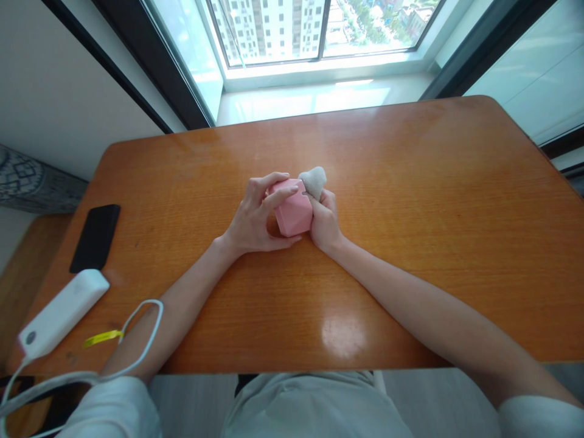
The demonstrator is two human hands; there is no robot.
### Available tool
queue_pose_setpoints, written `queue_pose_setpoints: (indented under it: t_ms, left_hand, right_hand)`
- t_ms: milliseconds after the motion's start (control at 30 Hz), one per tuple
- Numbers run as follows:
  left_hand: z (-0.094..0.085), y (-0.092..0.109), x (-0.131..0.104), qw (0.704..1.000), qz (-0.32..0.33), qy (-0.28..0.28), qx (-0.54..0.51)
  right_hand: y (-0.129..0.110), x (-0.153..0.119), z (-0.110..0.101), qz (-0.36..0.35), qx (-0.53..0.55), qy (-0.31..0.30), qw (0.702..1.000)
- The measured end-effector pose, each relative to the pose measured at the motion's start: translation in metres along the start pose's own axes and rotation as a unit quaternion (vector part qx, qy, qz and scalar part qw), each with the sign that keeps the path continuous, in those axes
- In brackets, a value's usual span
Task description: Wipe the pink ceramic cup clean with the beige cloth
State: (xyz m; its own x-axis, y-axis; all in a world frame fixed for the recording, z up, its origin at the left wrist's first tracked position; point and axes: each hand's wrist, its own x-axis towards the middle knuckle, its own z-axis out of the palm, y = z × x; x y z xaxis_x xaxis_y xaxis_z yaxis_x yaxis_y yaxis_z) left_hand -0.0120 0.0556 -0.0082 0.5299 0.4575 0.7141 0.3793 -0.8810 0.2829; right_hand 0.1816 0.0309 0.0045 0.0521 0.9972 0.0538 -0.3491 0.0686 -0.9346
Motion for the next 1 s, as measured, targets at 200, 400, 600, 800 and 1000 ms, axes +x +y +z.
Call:
queue_pose_setpoints:
  t_ms: [200,400,600,800,1000]
  left_hand:
    - [-0.0038,0.0053,0.0034,0.999,-0.031,-0.014,-0.024]
    - [-0.0020,0.0020,0.0045,0.997,-0.042,-0.008,-0.072]
    - [0.0019,-0.0014,0.0023,0.988,-0.081,-0.006,-0.132]
    - [0.0023,-0.0014,0.0003,0.980,-0.117,-0.014,-0.161]
    - [0.0022,0.0010,0.0006,0.974,-0.137,-0.018,-0.179]
  right_hand:
    - [-0.0007,-0.0003,0.0009,-0.006,-0.008,0.011,1.000]
    - [0.0073,0.0009,-0.0013,-0.013,0.012,0.013,1.000]
    - [0.0043,0.0002,0.0002,-0.007,0.009,-0.001,1.000]
    - [0.0011,0.0005,0.0005,-0.019,0.021,-0.005,1.000]
    - [0.0038,0.0021,-0.0016,-0.019,0.006,-0.012,1.000]
